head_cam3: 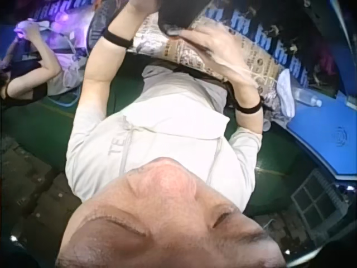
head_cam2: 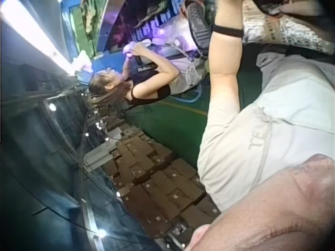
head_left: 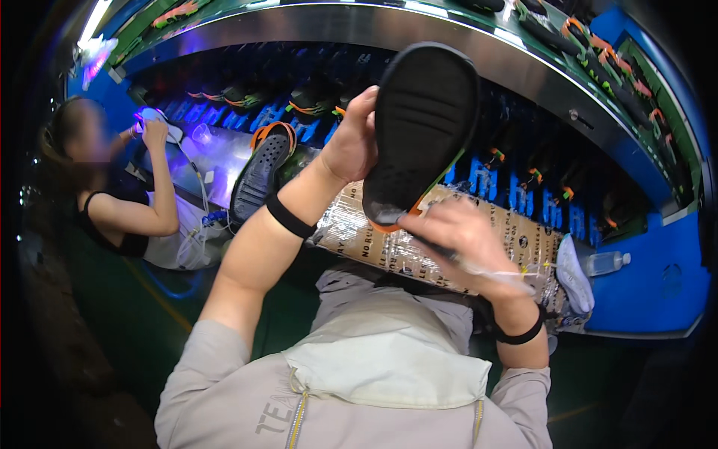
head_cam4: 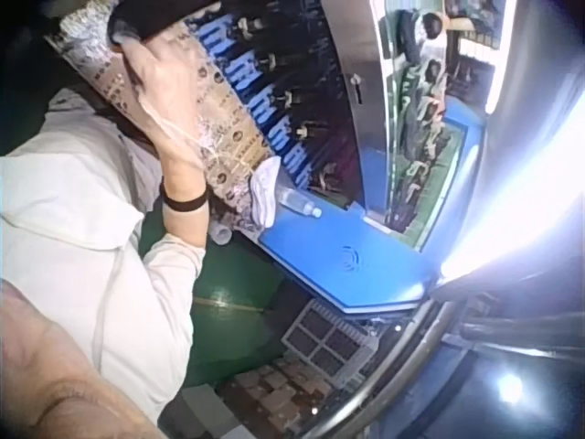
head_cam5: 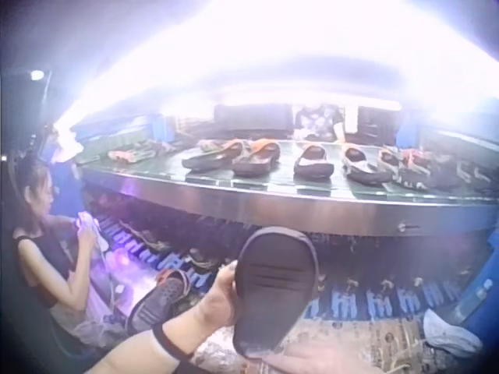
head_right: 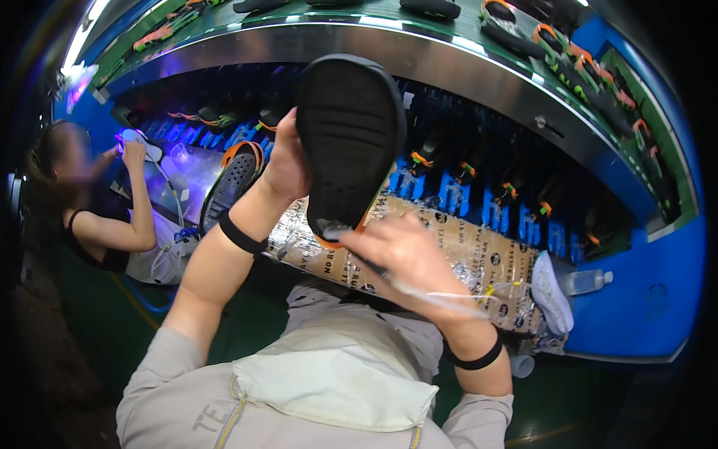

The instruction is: The person applies a liquid substance to the soles and edges of shoes using a handheld applicator, then places them on a conveyor belt.

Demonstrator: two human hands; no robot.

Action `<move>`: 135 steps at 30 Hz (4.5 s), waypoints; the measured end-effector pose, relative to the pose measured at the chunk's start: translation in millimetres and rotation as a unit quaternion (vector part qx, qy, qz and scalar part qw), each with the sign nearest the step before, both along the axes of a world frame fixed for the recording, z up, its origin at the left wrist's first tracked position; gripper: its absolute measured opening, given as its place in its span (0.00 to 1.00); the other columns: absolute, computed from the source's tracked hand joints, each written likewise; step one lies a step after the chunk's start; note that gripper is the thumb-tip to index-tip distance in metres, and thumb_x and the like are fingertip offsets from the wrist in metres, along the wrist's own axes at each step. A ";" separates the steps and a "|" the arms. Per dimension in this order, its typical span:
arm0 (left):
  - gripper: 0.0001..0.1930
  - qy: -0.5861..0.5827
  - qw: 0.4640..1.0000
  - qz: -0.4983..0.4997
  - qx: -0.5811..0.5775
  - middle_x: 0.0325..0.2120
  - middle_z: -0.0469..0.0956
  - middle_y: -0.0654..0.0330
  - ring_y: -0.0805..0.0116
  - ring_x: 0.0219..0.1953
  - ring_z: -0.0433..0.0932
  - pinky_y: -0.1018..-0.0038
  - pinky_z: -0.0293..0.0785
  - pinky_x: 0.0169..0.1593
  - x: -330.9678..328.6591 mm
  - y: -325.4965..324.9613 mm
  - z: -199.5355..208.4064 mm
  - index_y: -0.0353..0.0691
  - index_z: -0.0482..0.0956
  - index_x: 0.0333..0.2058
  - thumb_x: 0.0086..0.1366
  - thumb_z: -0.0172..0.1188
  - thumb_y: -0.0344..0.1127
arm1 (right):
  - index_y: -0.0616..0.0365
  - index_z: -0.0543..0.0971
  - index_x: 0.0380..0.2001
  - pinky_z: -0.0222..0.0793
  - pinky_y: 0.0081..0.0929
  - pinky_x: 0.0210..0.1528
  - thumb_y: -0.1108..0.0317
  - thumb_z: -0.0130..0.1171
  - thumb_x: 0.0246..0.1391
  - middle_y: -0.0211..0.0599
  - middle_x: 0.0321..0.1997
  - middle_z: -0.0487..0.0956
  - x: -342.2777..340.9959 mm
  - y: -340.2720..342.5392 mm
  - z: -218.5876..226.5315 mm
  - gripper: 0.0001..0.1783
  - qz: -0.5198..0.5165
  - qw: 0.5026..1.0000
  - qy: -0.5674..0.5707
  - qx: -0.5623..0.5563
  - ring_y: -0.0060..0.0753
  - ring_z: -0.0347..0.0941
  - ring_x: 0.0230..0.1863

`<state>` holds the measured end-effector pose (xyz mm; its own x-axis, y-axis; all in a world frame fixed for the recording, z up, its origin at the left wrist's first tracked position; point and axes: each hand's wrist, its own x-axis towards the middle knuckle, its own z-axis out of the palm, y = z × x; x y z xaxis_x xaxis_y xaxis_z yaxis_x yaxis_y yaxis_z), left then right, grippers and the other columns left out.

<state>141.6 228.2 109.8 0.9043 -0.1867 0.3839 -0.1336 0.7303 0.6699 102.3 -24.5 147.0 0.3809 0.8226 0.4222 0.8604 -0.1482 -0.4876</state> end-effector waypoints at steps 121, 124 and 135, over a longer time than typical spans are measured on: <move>0.49 0.086 0.983 0.003 -0.164 0.59 0.77 0.49 0.51 0.64 0.75 0.52 0.76 0.69 -81.2 -54.6 -102.7 0.38 0.69 0.70 0.71 0.46 0.79 | 0.53 0.88 0.45 0.68 0.40 0.45 0.71 0.75 0.51 0.32 0.30 0.79 -0.5 13.8 -47.0 0.16 0.043 0.972 0.047 0.226 0.40 0.75 0.38; 0.50 0.119 0.978 0.005 -0.170 0.59 0.77 0.49 0.52 0.64 0.76 0.53 0.77 0.69 -74.9 -50.4 -97.6 0.36 0.68 0.69 0.71 0.45 0.79 | 0.54 0.88 0.47 0.68 0.38 0.47 0.69 0.77 0.51 0.32 0.30 0.80 -3.3 9.4 -42.0 0.18 -0.003 0.992 -0.033 0.125 0.39 0.77 0.39; 0.41 0.072 0.979 -0.035 -0.185 0.61 0.73 0.50 0.52 0.63 0.73 0.47 0.76 0.68 -58.5 -29.3 -68.2 0.35 0.70 0.69 0.77 0.46 0.69 | 0.53 0.89 0.49 0.64 0.38 0.42 0.70 0.77 0.53 0.32 0.30 0.80 -5.5 -5.5 -28.6 0.19 0.121 0.985 0.074 0.099 0.39 0.75 0.34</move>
